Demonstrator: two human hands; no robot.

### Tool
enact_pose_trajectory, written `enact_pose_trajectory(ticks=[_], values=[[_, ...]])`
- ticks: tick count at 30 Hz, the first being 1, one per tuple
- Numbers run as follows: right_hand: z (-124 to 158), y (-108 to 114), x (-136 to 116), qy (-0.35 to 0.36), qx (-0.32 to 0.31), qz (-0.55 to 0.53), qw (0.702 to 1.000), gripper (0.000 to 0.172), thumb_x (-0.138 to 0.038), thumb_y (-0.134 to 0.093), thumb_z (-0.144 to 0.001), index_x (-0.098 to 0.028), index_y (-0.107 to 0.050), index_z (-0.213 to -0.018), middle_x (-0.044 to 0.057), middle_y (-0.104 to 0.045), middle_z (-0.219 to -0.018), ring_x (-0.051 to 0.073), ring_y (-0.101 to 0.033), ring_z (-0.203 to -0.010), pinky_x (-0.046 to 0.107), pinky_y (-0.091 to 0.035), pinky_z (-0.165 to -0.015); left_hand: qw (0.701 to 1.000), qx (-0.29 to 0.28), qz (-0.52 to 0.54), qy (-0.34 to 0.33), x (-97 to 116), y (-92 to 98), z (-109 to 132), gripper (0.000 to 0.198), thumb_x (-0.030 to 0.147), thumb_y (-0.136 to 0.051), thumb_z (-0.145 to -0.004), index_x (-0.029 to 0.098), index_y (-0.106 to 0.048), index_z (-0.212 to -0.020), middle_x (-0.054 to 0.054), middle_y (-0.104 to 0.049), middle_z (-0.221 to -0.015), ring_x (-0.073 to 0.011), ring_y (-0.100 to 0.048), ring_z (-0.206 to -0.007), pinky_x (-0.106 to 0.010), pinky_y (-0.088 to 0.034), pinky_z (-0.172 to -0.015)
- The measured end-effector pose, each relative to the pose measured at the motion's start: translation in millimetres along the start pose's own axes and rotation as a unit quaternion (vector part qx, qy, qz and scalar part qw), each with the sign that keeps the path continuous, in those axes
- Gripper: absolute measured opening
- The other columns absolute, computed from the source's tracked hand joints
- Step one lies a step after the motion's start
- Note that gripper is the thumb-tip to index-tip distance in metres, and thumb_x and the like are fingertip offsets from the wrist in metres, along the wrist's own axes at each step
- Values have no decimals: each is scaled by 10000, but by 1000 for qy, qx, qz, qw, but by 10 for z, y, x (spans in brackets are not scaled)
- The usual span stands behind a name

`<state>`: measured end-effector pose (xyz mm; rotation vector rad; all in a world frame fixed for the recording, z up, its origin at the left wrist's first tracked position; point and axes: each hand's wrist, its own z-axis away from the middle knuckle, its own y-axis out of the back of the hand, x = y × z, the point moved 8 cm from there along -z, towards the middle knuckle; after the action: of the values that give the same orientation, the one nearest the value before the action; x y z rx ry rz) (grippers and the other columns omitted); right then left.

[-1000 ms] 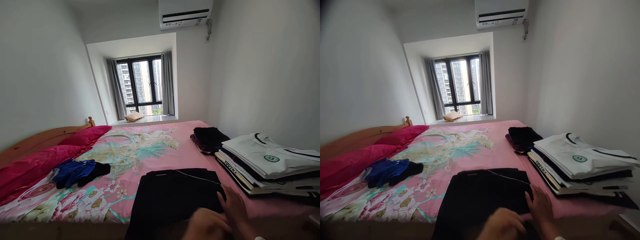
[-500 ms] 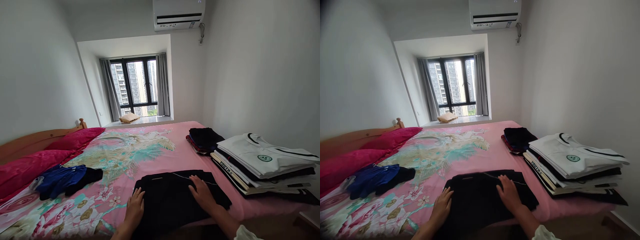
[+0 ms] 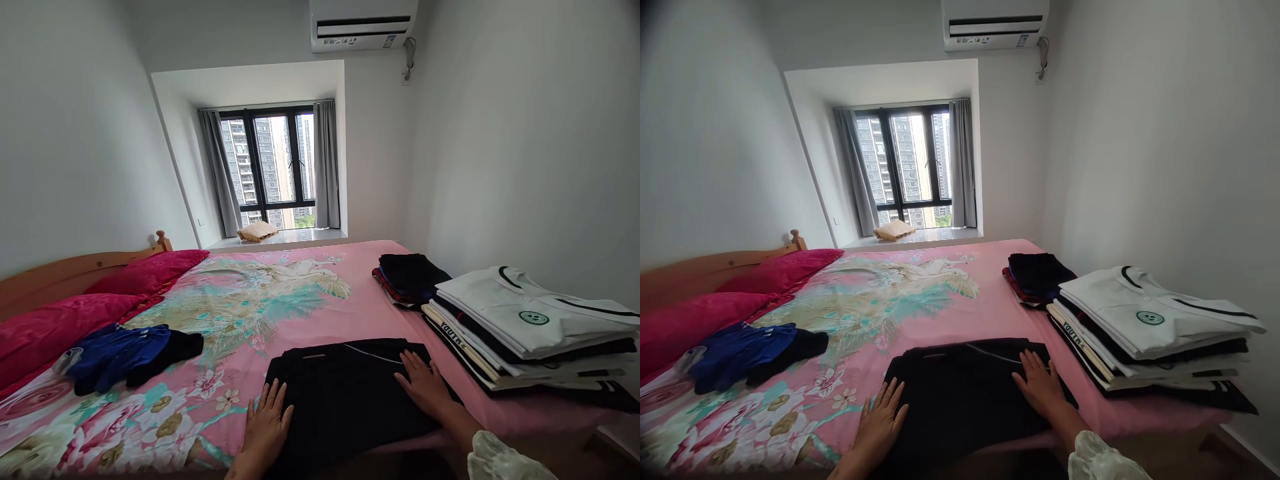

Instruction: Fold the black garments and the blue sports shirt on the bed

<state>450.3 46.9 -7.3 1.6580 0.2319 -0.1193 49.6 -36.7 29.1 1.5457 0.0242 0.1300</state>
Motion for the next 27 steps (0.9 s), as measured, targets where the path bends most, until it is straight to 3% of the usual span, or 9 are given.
enact_pose_trajectory(ticks=[4,7,11,14,19,22,25,27], values=[[-44,27,-39,-9,-8,-17,1000,655,-562,-324,-844,-175,-383,-1370,88,-305,-1467,274,-234,-1360,567,-130,-1079,1000,-7,21,9,-18,34,-39,564,429,-331,-859,238,-350,-1389,-20,-242,-1504,-243,-182,-1387,-526,-132,-1101],[-109,167,-75,-12,3,-25,1000,602,-519,-316,-861,-155,-450,-1321,108,-405,-1410,270,-306,-1328,554,-166,-1072,999,23,32,17,50,183,-99,504,384,-398,-837,217,-478,-1306,-56,-375,-1448,-255,-246,-1366,-536,-169,-1089],[-199,316,-100,10,33,-30,999,568,-484,-258,-893,-164,-455,-1320,76,-417,-1406,227,-281,-1342,487,-133,-1106,991,80,77,-70,521,443,-198,431,279,-364,-863,222,-514,-1263,-41,-409,-1429,-217,-252,-1366,-510,-171,-1105],[-233,191,-21,14,12,-20,1000,583,-482,-239,-898,-171,-386,-1369,50,-345,-1452,214,-226,-1366,479,-106,-1118,978,85,115,-149,1033,517,-276,434,240,-340,-873,243,-485,-1282,-19,-387,-1443,-189,-259,-1364,-498,-181,-1112],[-235,-54,122,3,14,-1,1000,613,-505,-223,-901,-183,-287,-1418,31,-250,-1494,213,-170,-1383,485,-114,-1121,962,39,139,-232,1851,316,-467,470,270,-308,-888,244,-409,-1346,-19,-325,-1475,-195,-213,-1380,-518,-155,-1121],[-243,-99,143,7,25,0,1000,621,-519,-222,-902,-184,-275,-1423,30,-245,-1496,217,-176,-1381,482,-118,-1123,950,23,152,-274,2202,137,-571,486,360,-308,-899,254,-378,-1368,-28,-299,-1486,-218,-186,-1387,-550,-96,-1121],[-252,-98,158,8,28,-6,1000,625,-534,-220,-903,-198,-265,-1427,23,-250,-1494,216,-173,-1382,479,-121,-1124,944,13,148,-296,2334,-5,-662,535,483,-295,-895,281,-339,-1389,-33,-293,-1489,-238,-174,-1390,-573,-45,-1116],[-250,-86,166,7,28,-10,1000,626,-541,-220,-902,-206,-260,-1429,19,-254,-1493,213,-170,-1383,477,-128,-1124,947,4,134,-292,2271,-70,-736,587,559,-298,-874,307,-299,-1404,-25,-264,-1500,-247,-162,-1392,-579,-20,-1113]])
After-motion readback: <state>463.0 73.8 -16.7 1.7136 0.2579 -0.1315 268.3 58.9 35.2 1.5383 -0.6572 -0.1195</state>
